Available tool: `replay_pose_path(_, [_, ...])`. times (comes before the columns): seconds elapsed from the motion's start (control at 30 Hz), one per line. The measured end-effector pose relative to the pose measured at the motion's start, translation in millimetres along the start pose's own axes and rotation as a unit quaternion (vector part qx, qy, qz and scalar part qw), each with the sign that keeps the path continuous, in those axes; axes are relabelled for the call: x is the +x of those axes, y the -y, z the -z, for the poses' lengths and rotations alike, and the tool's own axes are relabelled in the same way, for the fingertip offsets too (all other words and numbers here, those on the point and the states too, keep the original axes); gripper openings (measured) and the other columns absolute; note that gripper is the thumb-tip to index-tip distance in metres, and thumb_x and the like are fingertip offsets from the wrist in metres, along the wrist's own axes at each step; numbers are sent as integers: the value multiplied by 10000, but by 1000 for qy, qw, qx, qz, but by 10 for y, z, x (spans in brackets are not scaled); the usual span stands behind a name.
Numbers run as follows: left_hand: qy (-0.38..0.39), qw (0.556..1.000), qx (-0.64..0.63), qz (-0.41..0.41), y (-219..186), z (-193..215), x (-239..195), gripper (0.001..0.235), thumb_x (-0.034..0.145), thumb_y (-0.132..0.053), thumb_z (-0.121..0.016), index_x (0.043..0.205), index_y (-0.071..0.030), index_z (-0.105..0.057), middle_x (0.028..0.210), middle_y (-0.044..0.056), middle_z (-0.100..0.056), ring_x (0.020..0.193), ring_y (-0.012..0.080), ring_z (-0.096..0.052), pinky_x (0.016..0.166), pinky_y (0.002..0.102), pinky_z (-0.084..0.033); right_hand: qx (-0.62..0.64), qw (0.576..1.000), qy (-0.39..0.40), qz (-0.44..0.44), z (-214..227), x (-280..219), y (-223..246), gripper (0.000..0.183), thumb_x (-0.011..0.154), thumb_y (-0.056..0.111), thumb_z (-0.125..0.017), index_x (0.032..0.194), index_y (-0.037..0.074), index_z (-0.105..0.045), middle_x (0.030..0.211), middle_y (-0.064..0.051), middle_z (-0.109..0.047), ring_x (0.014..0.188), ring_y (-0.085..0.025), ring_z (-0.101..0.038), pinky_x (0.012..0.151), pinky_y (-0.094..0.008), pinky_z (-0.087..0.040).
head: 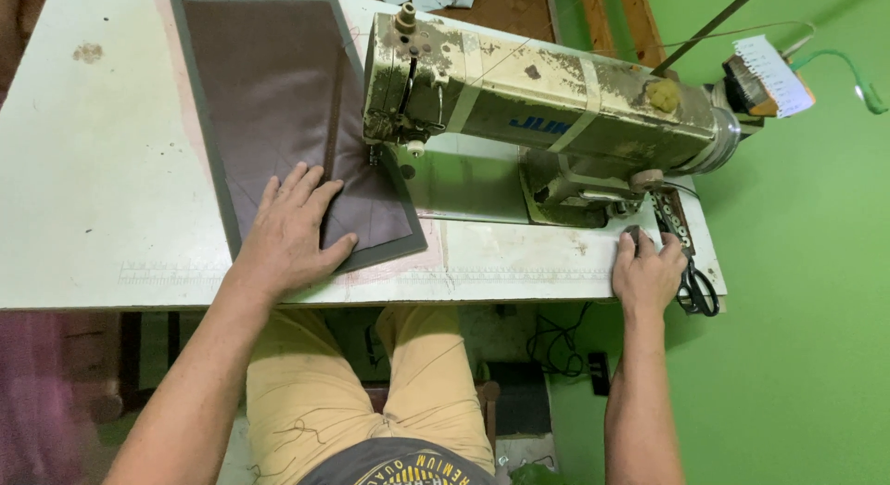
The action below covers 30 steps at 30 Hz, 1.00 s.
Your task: Threading an industrial sewing machine and sewing a quilted pattern onto a piece of brown material.
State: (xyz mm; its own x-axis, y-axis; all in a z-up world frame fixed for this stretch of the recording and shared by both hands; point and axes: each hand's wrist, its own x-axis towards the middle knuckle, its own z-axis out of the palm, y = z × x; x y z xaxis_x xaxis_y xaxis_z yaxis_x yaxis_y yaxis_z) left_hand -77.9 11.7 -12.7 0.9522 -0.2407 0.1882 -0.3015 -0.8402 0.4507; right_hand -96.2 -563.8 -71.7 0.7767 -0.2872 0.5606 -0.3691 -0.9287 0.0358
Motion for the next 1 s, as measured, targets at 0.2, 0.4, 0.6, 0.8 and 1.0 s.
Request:
replay_pose_path(0.2, [-8, 1000, -28, -5, -27, 85, -14, 756, 815, -497, -725, 1459, -135, -568, 1537, 199, -512, 1506, 395, -377, 1230, 605, -238, -9, 990, -132, 57, -191, -18, -74, 343, 964, 384, -780, 1199, 138, -810, 1108, -95, -618, 947, -314, -624, 818, -418, -535])
replay_pose_path(0.4, [-15, 999, -50, 2, -43, 127, -12, 764, 794, -460, -752, 1453, -119, -571, 1539, 212, -506, 1501, 411, -373, 1233, 598, -236, 7, 990, -135, 47, -178, 8, -40, 338, 955, 468, -796, 1095, 163, -838, 1131, -102, -632, 981, -330, -626, 870, -423, -516])
replay_pose_path(0.6, [9, 999, -45, 11, -63, 127, -41, 764, 787, -487, -744, 1444, -133, -578, 1549, 183, -498, 1516, 396, -350, 1246, 583, -227, 125, 983, -138, 5, 417, -247, 726, 433, 900, 219, -812, 1267, 3, -732, 1137, -241, -577, 1021, -457, -614, 915, -521, -494])
replay_pose_path(0.8, [20, 999, -32, 6, -74, 148, -34, 770, 794, -490, -727, 1454, -127, -566, 1558, 184, -484, 1529, 399, -323, 1250, 588, -207, 454, 856, 137, 205, 1034, -526, 2883, 317, 1001, 204, -586, 1272, 116, -725, 1097, -118, -679, 1106, -287, -647, 1015, -403, -496])
replay_pose_path(1.0, [21, 999, -41, 6, -70, 153, -32, 786, 777, -481, -737, 1455, -121, -565, 1558, 181, -478, 1533, 402, -306, 1256, 581, -193, 292, 890, 208, 283, 965, -184, 3710, 504, 897, 158, -482, 1364, 214, -662, 993, -229, -691, 951, -474, -697, 904, -571, -542])
